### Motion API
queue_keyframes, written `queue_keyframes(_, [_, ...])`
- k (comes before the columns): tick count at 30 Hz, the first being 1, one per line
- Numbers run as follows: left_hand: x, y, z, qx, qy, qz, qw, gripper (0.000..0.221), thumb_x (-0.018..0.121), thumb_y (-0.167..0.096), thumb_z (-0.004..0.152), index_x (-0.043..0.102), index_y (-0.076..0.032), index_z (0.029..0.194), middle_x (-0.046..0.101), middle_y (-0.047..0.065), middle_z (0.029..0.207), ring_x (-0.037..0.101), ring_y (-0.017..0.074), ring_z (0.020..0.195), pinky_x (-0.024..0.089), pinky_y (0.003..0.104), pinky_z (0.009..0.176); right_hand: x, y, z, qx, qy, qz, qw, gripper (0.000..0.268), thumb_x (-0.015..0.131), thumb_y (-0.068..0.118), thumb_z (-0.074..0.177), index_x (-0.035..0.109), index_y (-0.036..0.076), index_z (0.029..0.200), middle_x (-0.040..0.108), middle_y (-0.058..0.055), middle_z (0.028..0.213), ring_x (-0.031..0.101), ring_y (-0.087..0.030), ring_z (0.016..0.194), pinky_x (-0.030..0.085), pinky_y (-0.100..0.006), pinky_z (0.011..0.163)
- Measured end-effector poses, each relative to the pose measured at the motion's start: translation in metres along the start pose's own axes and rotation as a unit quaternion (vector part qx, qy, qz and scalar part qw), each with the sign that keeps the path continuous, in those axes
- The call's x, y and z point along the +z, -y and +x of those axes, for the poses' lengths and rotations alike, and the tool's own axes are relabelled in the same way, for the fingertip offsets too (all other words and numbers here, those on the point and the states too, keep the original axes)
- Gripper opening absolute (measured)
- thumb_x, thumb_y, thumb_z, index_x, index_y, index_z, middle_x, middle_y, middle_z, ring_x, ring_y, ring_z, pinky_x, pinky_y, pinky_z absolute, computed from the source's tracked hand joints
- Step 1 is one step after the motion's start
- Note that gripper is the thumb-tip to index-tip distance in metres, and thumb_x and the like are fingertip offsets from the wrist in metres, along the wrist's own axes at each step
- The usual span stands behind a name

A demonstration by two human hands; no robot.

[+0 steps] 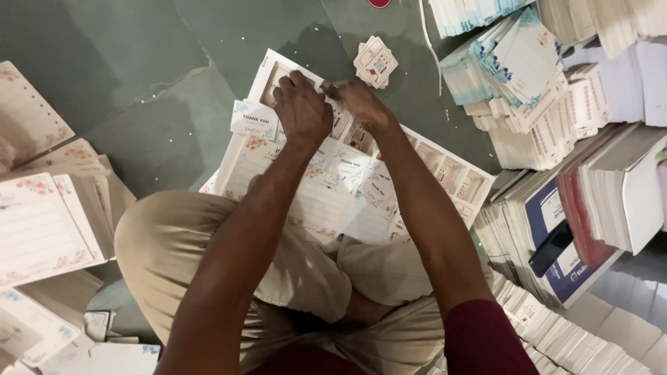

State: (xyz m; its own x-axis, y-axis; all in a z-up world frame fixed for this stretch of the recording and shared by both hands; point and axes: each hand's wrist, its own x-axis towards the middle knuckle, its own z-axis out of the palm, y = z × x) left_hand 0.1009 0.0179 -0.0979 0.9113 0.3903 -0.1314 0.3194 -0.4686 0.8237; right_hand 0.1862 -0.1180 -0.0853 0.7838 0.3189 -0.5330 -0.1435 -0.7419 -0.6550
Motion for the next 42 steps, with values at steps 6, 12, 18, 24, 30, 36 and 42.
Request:
queue_keyframes(6, [0.008,0.005,0.014,-0.069,0.045,-0.061,0.995,0.051,0.061,-0.043,0.100,0.059,0.007,0.111,0.060,0.029,0.117,0.060,0.0449,0.113,0.048,0.053,0.098,-0.004,-0.006,0.014,-0.038,0.021,-0.111,0.993,0.054,0.061,0.051,0.094,0.071,0.005,0.122,0.071,-0.008,0.115,0.063,-0.020,0.110,0.045,-0.035,0.099])
queue_keyframes(12, [0.003,-0.004,0.017,-0.111,0.034,-0.079,0.990,0.051,0.060,-0.047,0.094,0.068,0.001,0.107,0.063,0.025,0.115,0.061,0.0425,0.111,0.044,0.052,0.099,-0.010,0.009,0.007,-0.054,0.043,0.024,0.997,0.056,0.055,0.049,0.100,0.067,0.000,0.124,0.069,-0.012,0.130,0.059,-0.023,0.125,0.039,-0.035,0.110])
queue_keyframes(18, [0.015,0.001,0.020,-0.141,0.087,-0.092,0.982,0.050,0.058,-0.043,0.093,0.061,-0.001,0.120,0.072,0.024,0.114,0.064,0.0399,0.116,0.043,0.049,0.104,-0.007,0.019,-0.002,0.071,-0.018,-0.016,0.997,0.055,0.062,0.038,0.109,0.069,-0.016,0.107,0.054,-0.046,0.112,0.041,-0.059,0.117,0.041,-0.053,0.105])
queue_keyframes(24, [-0.022,-0.018,0.017,-0.179,0.174,-0.107,0.962,0.056,0.047,-0.053,0.099,0.068,-0.005,0.118,0.073,0.020,0.116,0.065,0.0337,0.119,0.030,0.048,0.115,-0.006,0.007,0.002,-0.012,0.009,0.086,0.996,0.031,0.064,0.032,0.097,0.077,0.005,0.104,0.078,-0.009,0.105,0.072,-0.020,0.108,0.050,-0.036,0.107])
queue_keyframes(30, [-0.003,0.000,0.021,-0.162,0.177,-0.101,0.965,0.055,0.045,-0.054,0.099,0.071,-0.009,0.118,0.076,0.014,0.117,0.067,0.0315,0.118,0.038,0.046,0.111,0.014,0.027,-0.025,0.043,-0.116,0.027,0.992,0.035,0.055,0.035,0.108,0.070,0.004,0.111,0.067,-0.007,0.094,0.063,-0.024,0.093,0.055,-0.045,0.091])
queue_keyframes(36, [0.029,0.028,0.042,-0.100,0.211,-0.020,0.972,0.055,0.027,-0.044,0.105,0.072,-0.014,0.111,0.071,0.011,0.123,0.066,0.0333,0.115,0.044,0.055,0.102,0.042,0.034,-0.090,-0.330,-0.270,-0.312,0.849,0.053,0.085,0.022,0.074,0.066,0.002,0.120,0.057,-0.017,0.127,0.051,-0.036,0.120,0.041,-0.050,0.097])
queue_keyframes(42, [0.013,0.021,0.040,-0.077,0.219,-0.078,0.970,0.056,0.026,-0.047,0.106,0.072,-0.015,0.111,0.079,0.002,0.112,0.065,0.0260,0.119,0.045,0.049,0.101,0.029,0.036,-0.090,-0.335,-0.222,-0.347,0.847,0.054,0.091,0.023,0.067,0.065,0.005,0.110,0.053,-0.017,0.136,0.050,-0.038,0.126,0.043,-0.052,0.100])
